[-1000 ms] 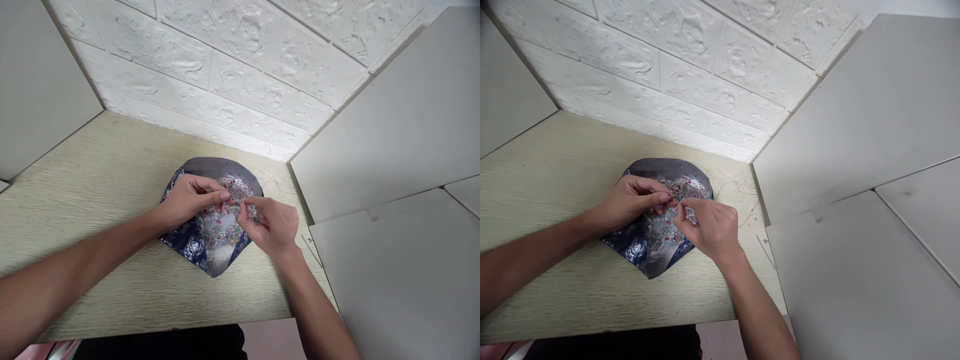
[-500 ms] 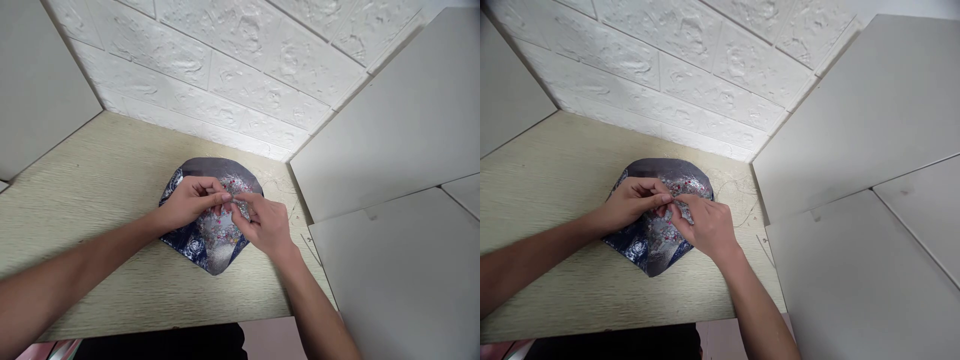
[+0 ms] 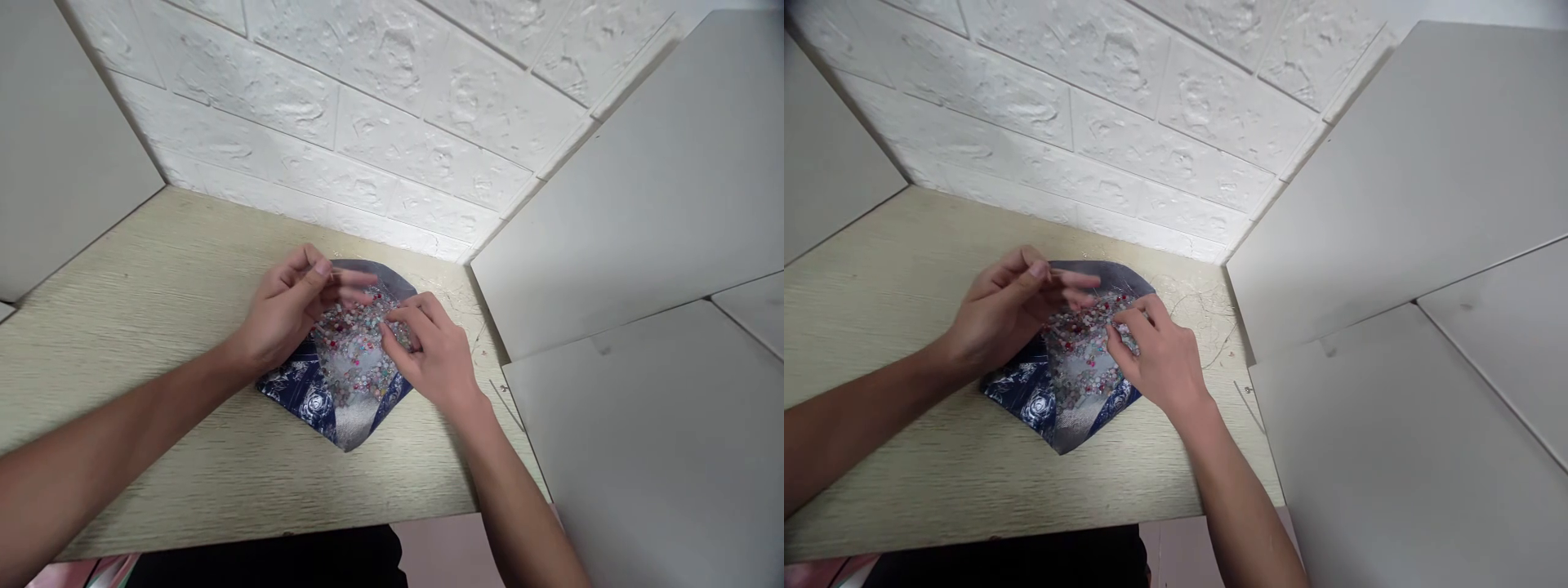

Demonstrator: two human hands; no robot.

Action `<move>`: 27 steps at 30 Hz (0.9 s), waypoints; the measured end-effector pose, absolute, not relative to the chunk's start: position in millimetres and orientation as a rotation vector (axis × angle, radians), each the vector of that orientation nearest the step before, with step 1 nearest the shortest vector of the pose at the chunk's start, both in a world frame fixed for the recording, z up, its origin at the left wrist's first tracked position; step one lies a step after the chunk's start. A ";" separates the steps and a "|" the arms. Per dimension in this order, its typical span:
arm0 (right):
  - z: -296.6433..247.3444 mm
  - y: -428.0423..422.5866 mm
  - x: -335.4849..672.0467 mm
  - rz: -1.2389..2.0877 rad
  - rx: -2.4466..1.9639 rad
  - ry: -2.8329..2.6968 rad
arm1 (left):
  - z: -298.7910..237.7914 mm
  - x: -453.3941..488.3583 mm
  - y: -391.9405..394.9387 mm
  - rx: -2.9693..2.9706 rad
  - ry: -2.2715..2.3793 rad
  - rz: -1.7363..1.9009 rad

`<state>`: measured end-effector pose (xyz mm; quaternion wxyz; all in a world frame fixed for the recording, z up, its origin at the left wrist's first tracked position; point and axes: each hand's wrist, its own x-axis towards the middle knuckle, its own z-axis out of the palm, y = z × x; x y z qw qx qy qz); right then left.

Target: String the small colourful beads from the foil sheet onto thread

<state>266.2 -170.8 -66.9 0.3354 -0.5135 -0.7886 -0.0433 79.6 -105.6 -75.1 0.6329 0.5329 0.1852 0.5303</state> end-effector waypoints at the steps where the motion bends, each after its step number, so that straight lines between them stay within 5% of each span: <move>1: -67.0 -170.6 266.6 -0.111 -1.357 -2.055 | -72.9 79.5 -105.7 1.227 0.445 1.281; 10: -68.0 -170.7 265.8 -0.178 -1.433 -2.066 | -67.1 78.3 -109.0 1.603 0.810 1.893; 16: -67.5 -170.8 266.2 -0.180 -1.529 -2.025 | -63.0 70.4 -111.9 1.809 1.092 1.995; 27: -62.4 -178.8 264.0 0.358 -1.311 -2.145 | -84.0 79.8 -119.6 2.549 0.640 1.342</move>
